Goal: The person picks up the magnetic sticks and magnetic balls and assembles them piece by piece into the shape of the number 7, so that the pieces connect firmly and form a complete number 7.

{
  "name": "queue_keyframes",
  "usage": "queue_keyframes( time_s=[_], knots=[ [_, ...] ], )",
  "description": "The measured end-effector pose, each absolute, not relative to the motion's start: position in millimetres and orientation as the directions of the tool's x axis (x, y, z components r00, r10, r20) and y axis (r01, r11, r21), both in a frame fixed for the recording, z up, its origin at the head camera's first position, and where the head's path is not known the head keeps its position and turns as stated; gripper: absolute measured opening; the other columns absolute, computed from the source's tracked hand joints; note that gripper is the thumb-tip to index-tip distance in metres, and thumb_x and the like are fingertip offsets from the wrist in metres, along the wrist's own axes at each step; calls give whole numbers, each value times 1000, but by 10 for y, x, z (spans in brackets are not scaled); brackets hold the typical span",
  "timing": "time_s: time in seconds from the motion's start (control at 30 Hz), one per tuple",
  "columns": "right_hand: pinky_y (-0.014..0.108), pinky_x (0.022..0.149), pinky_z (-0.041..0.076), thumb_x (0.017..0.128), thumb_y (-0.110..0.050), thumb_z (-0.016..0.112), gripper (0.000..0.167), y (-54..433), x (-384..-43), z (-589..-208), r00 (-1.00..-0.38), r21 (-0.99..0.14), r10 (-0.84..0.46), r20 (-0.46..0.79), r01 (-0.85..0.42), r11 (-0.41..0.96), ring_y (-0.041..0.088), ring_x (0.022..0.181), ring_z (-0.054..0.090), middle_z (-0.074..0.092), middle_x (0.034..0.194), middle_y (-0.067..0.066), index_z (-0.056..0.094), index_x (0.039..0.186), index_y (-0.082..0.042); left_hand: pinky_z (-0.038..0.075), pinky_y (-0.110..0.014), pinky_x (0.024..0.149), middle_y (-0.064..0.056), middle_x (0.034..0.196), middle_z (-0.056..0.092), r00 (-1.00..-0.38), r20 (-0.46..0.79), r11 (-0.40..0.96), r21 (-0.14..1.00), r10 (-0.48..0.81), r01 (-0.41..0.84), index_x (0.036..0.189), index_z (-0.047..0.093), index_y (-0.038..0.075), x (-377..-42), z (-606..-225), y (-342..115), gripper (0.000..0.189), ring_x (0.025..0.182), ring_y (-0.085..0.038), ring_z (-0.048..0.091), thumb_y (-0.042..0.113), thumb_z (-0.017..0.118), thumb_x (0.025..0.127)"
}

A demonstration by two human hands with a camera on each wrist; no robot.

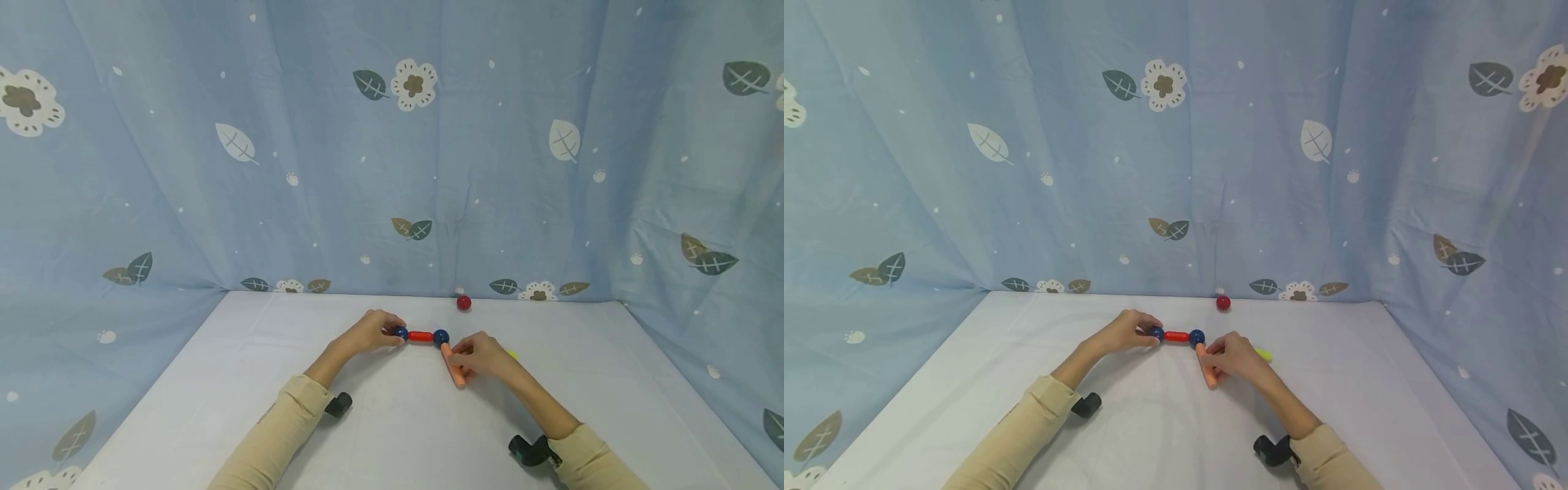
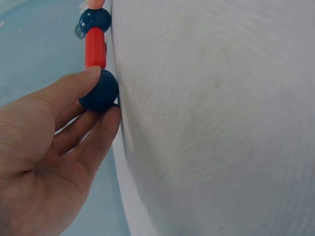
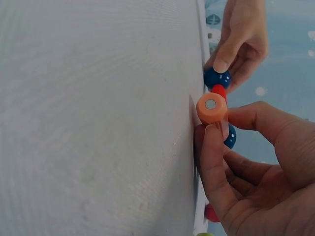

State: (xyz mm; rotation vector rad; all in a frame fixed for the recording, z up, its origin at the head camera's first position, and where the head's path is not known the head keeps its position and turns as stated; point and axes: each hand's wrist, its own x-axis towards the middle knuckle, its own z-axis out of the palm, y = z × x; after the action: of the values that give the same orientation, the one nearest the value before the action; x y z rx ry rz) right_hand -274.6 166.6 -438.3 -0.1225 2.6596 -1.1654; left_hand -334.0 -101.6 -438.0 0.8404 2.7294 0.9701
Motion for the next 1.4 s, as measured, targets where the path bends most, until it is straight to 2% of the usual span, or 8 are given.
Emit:
queue_keyframes(
  time_s=[0.67, 1.03, 1.4],
  knots=[
    [26, 59, 57, 87, -23, 74, 28, 1655, -2760, -4398, -968, -750, -147, -205, 59, 659, 13, 60, 64, 67, 80, 5, 72, 105, -2, 57, -32, 89, -9, 110, 74, -828, 87, 626, 612, 554, 483, 119, 69, 4, -3343, -4396, -1011, 33, 99, -17, 69, 14, 74, 88],
    [27, 61, 58, 86, -24, 75, 34, 1616, -2766, -4420, -960, -785, -102, -261, 149, 601, 14, 62, 66, 68, 85, 7, 70, 110, -1, 58, -32, 88, -9, 109, 74, -826, 95, 623, 610, 556, 489, 119, 69, 4, -3344, -4406, -1017, 33, 98, -18, 69, 13, 74, 88],
    [28, 62, 60, 87, -23, 75, 36, 1598, -2754, -4425, -954, -831, -153, -259, 138, 539, 14, 64, 69, 71, 79, 8, 68, 113, 2, 58, -32, 88, -9, 108, 74, -832, 86, 628, 615, 548, 478, 119, 69, 3, -3327, -4384, -1011, 35, 98, -18, 69, 13, 75, 87]
  ],
)
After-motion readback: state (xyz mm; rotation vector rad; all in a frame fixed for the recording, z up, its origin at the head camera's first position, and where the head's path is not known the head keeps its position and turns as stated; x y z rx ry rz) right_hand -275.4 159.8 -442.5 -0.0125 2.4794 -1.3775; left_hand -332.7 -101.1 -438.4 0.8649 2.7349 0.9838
